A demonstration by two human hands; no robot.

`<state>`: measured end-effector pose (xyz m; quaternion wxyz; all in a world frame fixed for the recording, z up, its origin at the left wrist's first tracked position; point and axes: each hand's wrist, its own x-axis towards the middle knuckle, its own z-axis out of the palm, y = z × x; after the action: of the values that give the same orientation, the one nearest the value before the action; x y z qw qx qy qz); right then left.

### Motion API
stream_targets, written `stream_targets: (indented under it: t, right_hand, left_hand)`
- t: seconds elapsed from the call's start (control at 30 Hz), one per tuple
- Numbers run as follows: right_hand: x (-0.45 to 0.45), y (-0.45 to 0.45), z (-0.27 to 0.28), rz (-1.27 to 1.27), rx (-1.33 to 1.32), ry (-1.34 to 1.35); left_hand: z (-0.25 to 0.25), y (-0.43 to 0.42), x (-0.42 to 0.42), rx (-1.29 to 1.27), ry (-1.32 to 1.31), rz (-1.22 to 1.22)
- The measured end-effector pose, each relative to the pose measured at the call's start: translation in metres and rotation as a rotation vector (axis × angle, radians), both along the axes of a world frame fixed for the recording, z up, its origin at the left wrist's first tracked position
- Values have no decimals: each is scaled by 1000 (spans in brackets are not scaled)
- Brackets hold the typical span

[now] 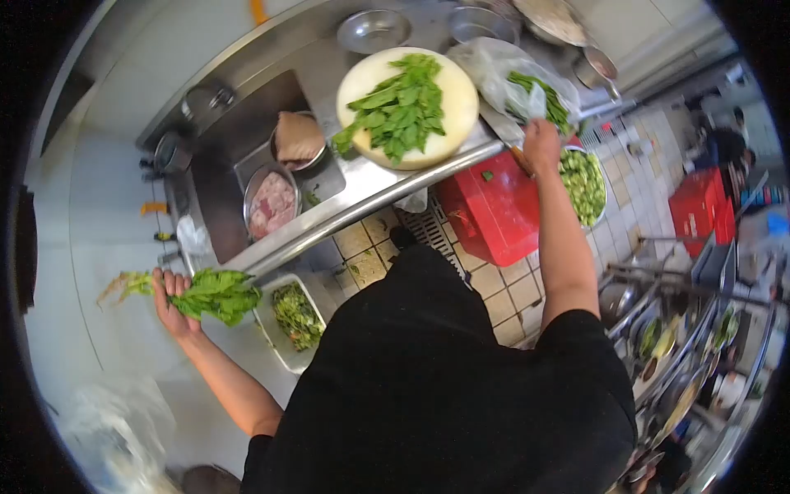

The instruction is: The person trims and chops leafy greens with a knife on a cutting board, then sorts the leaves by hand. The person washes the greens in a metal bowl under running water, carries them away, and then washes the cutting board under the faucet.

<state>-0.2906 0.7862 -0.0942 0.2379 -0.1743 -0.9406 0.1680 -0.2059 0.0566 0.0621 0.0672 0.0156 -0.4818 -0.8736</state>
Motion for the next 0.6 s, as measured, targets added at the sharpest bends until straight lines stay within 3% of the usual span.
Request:
stream_targets:
  t: [0.13, 0.3, 0.33, 0.37, 0.43, 0.53, 0.6]
  right_hand:
    - [-41, 27, 41, 166, -42, 54]
    - [-124, 74, 40, 387, 57, -315]
    - [-139, 73, 47, 311, 37, -481]
    - [-160, 82, 32, 302, 26, -481]
    - [-200, 100, -6, 378, 282, -775]
    - [-213, 116, -34, 462, 9, -763]
    - [-219, 121, -36, 513, -14, -722]
  left_hand:
    - [-6, 6, -21, -62, -16, 22]
    - [13, 59, -43, -322, -83, 97]
    - [20, 76, -49, -414, -100, 79]
    - [24, 91, -56, -510, -121, 62]
    - [34, 121, -78, -558, -114, -12]
    - [53, 178, -109, -789, -200, -131]
    - [65, 225, -124, -872, -214, -200]
